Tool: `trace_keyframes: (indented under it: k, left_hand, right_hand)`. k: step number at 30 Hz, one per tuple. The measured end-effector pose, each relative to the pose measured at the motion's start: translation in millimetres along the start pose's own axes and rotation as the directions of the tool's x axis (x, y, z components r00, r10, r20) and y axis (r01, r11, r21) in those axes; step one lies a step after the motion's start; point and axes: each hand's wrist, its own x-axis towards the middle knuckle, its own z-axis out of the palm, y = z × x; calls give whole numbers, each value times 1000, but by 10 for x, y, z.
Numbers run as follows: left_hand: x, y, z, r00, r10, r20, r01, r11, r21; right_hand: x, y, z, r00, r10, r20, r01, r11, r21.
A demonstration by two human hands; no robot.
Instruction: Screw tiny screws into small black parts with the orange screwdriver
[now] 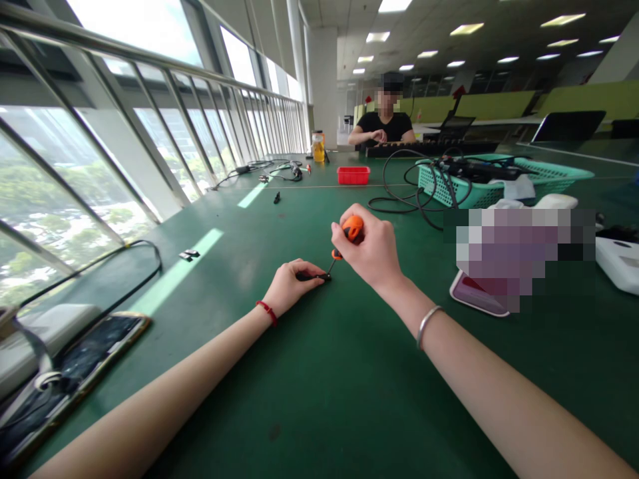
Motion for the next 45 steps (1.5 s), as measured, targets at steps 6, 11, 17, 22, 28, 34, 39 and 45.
trace_keyframes:
  k: [6,11,17,22,28,34,39,45]
  left_hand:
    - [6,-8,6,1000,6,7,-6,1000,9]
    - [16,-33,17,1000,13,9,-14,999,34]
    - [15,-37,14,1000,19,23,-20,998,54]
    - [7,-5,-2,999,26,32,-29,995,99]
    - [4,13,-6,999,29,41,-34,993,111]
    - [5,7,-4,999,23,38,-27,993,115]
    - [0,18,-7,999,20,43,-25,993,118]
    - [0,23,-10,999,27,37,-32,993,115]
  right_hand:
    - [-10,16,4,1000,14,9,-14,999,-29]
    - [-8,38,8,999,44,22,-43,998,-39]
    - [40,34,-16,988,129,83,-126,991,-45]
    - [63,-27,-56,980,176,93,-167,981,-102]
    - [84,-83,-118,968,194,160,-162,967,-194]
    - [90,-108,-105,972,189,136,-148,952,-269]
    - [98,-144,-140,968,174,182,-136,969,-204]
    - [91,-166,-140,982,149,112,-99,925,-366]
